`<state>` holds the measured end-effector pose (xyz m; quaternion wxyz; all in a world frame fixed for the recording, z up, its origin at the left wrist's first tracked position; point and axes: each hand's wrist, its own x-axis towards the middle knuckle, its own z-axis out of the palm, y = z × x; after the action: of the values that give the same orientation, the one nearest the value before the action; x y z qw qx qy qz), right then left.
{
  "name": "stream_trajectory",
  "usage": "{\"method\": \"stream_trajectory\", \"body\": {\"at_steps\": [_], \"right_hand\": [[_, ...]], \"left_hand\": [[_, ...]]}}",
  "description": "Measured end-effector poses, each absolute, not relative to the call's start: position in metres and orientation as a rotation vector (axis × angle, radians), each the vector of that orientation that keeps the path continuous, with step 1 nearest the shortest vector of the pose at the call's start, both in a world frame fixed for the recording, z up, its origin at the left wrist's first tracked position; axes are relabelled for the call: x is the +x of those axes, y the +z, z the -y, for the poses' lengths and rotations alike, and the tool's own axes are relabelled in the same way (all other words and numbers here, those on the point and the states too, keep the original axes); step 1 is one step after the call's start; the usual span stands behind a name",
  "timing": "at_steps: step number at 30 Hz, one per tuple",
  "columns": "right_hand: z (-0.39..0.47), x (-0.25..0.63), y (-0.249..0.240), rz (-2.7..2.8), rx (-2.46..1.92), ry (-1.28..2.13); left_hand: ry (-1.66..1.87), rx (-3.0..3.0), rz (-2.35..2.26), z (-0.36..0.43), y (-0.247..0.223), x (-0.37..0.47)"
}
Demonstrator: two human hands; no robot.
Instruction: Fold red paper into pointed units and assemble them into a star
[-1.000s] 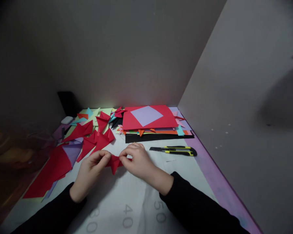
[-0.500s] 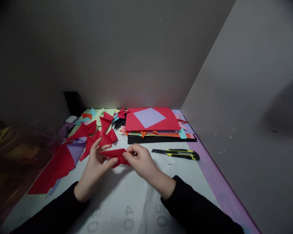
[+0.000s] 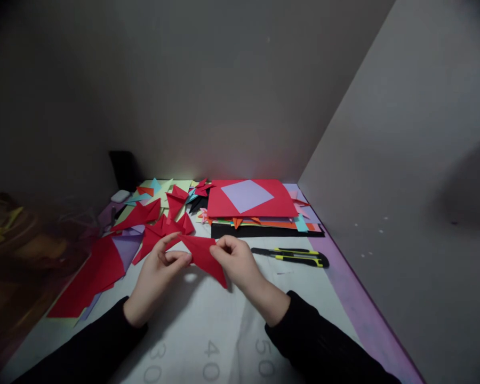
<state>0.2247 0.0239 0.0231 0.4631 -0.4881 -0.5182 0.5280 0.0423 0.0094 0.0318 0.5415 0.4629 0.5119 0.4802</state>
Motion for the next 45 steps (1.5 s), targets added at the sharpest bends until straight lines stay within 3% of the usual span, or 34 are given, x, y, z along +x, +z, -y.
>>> {"method": "stream_trajectory", "body": {"at_steps": [7, 17, 38, 45], "right_hand": [[-0.028, 0.223, 0.013, 1.172, -1.194, 1.289], [-0.011, 0.209, 0.018, 1.419, -1.197, 1.454], [-0.007, 0.210, 0.010, 1.380, -1.143, 1.627], [-0.013, 0.212, 0.002, 1.160, -1.109, 1.596]], "left_hand": [[1.293, 0.947, -1.173, -0.013, 0.019, 0.043], [1.131, 0.777, -1.112, -0.005, 0.023, 0.052], [1.445, 0.682, -1.171, -0.033, 0.032, 0.025], [1.241, 0.881, -1.213, -0.021, 0.035, 0.034]]}}
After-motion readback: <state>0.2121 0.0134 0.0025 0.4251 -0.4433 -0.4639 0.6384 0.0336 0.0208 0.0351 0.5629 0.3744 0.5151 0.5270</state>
